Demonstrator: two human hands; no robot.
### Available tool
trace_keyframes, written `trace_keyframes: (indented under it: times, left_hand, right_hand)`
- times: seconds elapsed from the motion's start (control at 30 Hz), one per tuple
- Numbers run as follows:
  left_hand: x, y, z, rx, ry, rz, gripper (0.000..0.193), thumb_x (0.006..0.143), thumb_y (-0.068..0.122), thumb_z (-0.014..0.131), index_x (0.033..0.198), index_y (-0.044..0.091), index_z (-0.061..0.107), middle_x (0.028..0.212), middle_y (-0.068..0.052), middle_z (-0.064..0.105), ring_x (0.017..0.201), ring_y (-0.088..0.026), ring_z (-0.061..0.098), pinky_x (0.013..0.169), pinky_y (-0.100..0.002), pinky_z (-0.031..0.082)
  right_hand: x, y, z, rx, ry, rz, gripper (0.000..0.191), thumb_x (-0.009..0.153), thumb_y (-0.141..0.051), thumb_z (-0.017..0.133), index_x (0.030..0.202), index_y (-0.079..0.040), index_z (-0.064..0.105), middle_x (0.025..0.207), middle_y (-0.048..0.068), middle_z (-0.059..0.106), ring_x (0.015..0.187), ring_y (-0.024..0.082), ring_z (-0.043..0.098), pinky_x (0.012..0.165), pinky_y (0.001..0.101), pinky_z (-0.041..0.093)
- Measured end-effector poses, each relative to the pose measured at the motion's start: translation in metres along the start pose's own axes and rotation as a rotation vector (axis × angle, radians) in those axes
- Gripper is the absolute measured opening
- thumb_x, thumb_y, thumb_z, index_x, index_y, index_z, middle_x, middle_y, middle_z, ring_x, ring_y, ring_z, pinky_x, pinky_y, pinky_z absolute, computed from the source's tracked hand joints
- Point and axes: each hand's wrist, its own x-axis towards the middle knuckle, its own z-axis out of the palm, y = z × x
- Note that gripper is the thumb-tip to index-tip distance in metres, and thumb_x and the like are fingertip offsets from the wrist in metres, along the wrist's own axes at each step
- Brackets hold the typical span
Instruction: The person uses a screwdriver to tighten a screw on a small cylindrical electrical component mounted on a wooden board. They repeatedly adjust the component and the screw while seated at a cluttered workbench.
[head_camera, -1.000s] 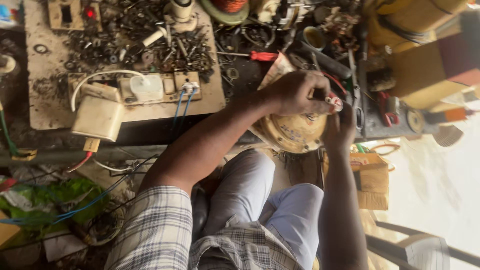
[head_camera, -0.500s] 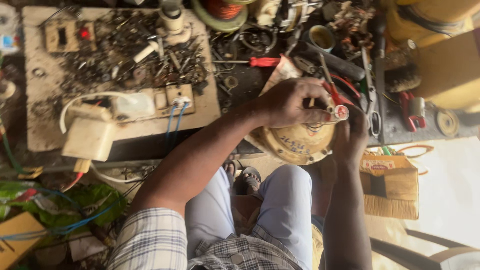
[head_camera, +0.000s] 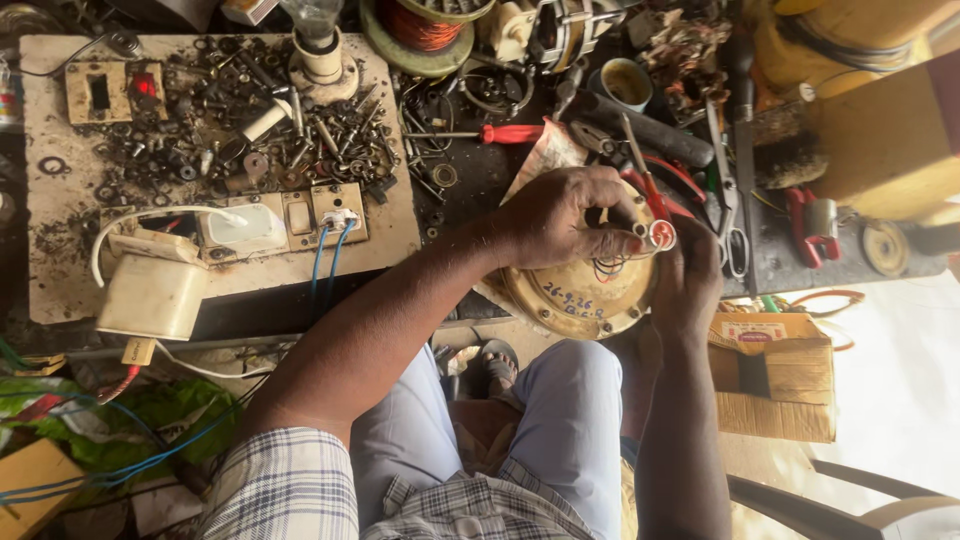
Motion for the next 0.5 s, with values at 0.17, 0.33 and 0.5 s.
trace_keyframes:
  times: [0.17, 0.33, 0.5]
  left_hand:
    - [-0.005, -0.009, 0.004, 0.033, 0.003, 0.027, 0.033, 0.091, 0.041, 0.081, 0.106, 0.012, 0.076, 0.1, -0.002, 0.07, 0.099, -0.015, 0.071, 0.09, -0.032, 0.058]
    - [-0.002, -0.024, 0.015, 0.071, -0.012, 0.001, 0.033, 0.09, 0.044, 0.079, 0.103, 0.014, 0.076, 0.101, -0.002, 0.071, 0.092, -0.014, 0.072, 0.083, -0.032, 0.059]
    - [-0.008, -0.022, 0.014, 0.247, 0.158, 0.214, 0.038, 0.089, 0.047, 0.08, 0.105, 0.013, 0.074, 0.114, -0.013, 0.068, 0.108, -0.03, 0.068, 0.094, -0.04, 0.056]
  right_hand:
    - [-0.005, 0.017, -0.002, 0.038, -0.013, 0.063, 0.025, 0.108, -0.015, 0.061, 0.129, 0.0, 0.061, 0.119, 0.011, 0.071, 0.11, 0.018, 0.067, 0.098, 0.0317, 0.052]
    - [-0.001, 0.032, 0.001, -0.025, -0.028, -0.12, 0.031, 0.105, -0.002, 0.052, 0.133, 0.002, 0.064, 0.127, 0.016, 0.068, 0.118, 0.022, 0.064, 0.107, 0.0342, 0.05]
    - [-0.004, 0.024, 0.007, 0.153, -0.007, -0.09, 0.021, 0.12, -0.014, 0.059, 0.13, 0.005, 0.06, 0.128, 0.017, 0.067, 0.116, 0.023, 0.066, 0.105, 0.0361, 0.054]
